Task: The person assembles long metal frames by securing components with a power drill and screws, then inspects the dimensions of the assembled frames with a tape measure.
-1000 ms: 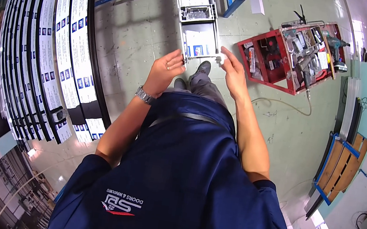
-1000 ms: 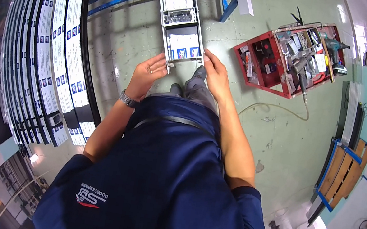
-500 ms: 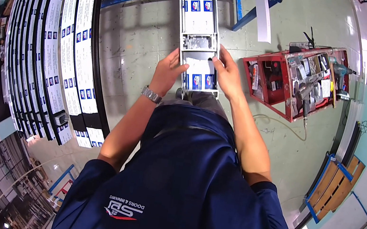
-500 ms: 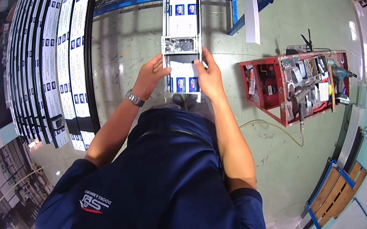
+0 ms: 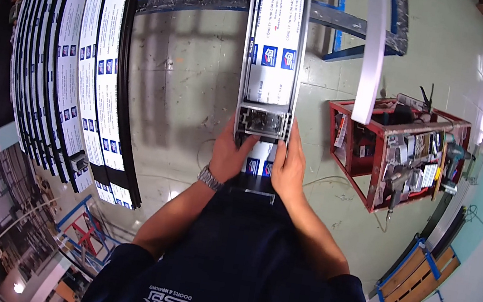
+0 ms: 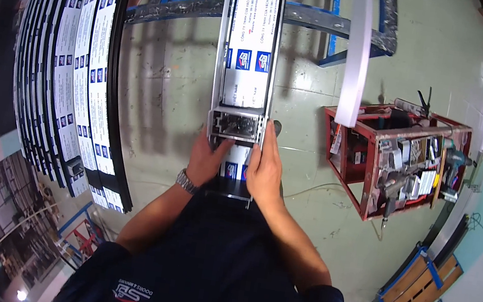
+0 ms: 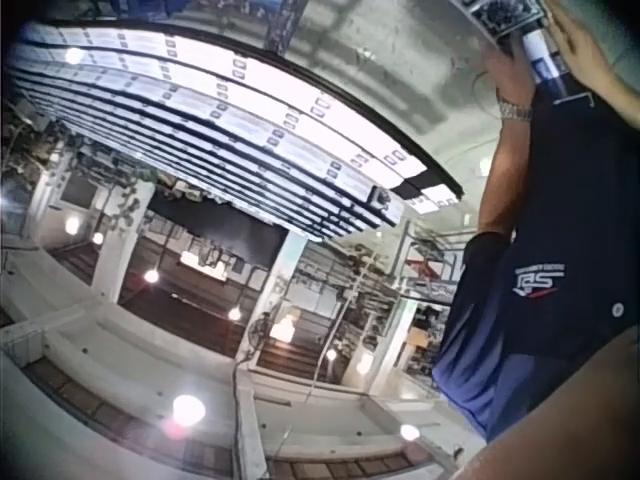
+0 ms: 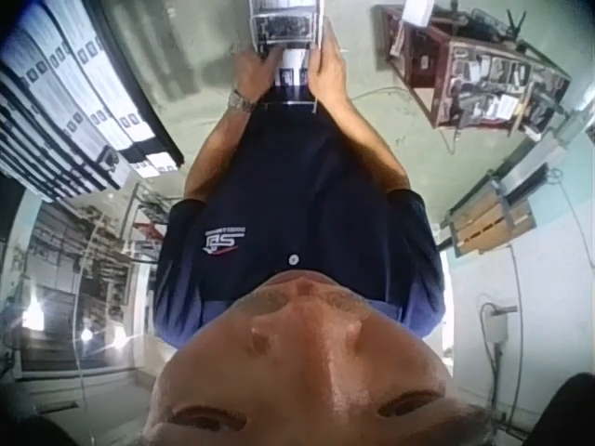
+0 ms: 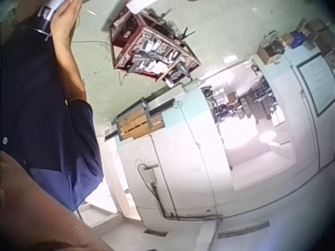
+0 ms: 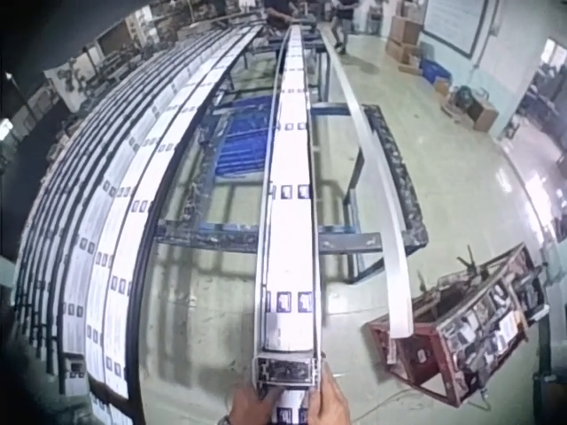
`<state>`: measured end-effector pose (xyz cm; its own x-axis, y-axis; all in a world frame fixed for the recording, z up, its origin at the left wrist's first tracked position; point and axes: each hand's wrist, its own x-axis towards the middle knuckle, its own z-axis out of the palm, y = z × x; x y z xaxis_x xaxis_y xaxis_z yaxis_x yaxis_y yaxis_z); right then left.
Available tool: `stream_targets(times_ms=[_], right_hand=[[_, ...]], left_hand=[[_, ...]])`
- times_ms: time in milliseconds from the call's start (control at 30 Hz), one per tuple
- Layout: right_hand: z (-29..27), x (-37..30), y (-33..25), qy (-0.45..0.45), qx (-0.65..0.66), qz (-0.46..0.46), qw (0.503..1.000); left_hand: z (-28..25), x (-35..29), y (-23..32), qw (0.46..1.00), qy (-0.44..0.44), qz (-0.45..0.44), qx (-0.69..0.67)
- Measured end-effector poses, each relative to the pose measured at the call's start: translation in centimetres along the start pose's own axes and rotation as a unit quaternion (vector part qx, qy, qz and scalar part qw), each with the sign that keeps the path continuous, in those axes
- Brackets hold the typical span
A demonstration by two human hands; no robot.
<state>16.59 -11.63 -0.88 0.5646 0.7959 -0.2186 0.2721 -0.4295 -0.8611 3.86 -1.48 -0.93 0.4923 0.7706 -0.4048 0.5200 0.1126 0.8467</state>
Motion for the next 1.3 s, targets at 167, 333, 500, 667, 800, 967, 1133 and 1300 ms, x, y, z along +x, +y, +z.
stream_targets(times_ms=[167, 333, 500, 667, 800, 967, 1133, 1300], right_hand=[[0.0, -0.6, 1.0, -0.029, -0.001, 0.013, 1.000], [0.0, -0.8, 1.4, -0.039, -0.023, 0.014, 0.999], [-0.2, -0.1, 1.5, -0.049, -0.038, 0.013, 0.998], [0.3, 0.0, 1.6, -0.020, -0.042, -0.001, 0.999], [-0.2, -0.3, -0.2, 0.005, -0.032, -0.003, 0.999], [0.6, -0.2, 1.0, 0.051, -0.010, -0.008, 0.999], [-0.6, -1.3, 1.5, 0.047, 0.028, 0.010, 0.998], [-0.7, -7.2, 4.6, 0.097, 0.009, 0.101, 0.990]], left_hand=[[0.2, -0.1, 0.7, 0.999, 0.005, -0.053, 0.001], [0.1, -0.4, -0.3, 0.993, -0.012, -0.115, -0.020], [0.0, 0.2, 0.1, 0.993, -0.015, -0.115, -0.012], [0.0, 0.6, 0.1, 0.994, -0.002, -0.106, -0.023], [-0.8, 0.1, 1.4, 0.995, -0.008, -0.096, -0.033], [1.3, 0.6, -2.4, 0.998, 0.011, 0.025, -0.054], [1.0, 0.7, -3.1, 0.995, 0.035, 0.093, 0.006], [0.6, 1.8, -3.3, 0.993, 0.046, 0.108, 0.027]])
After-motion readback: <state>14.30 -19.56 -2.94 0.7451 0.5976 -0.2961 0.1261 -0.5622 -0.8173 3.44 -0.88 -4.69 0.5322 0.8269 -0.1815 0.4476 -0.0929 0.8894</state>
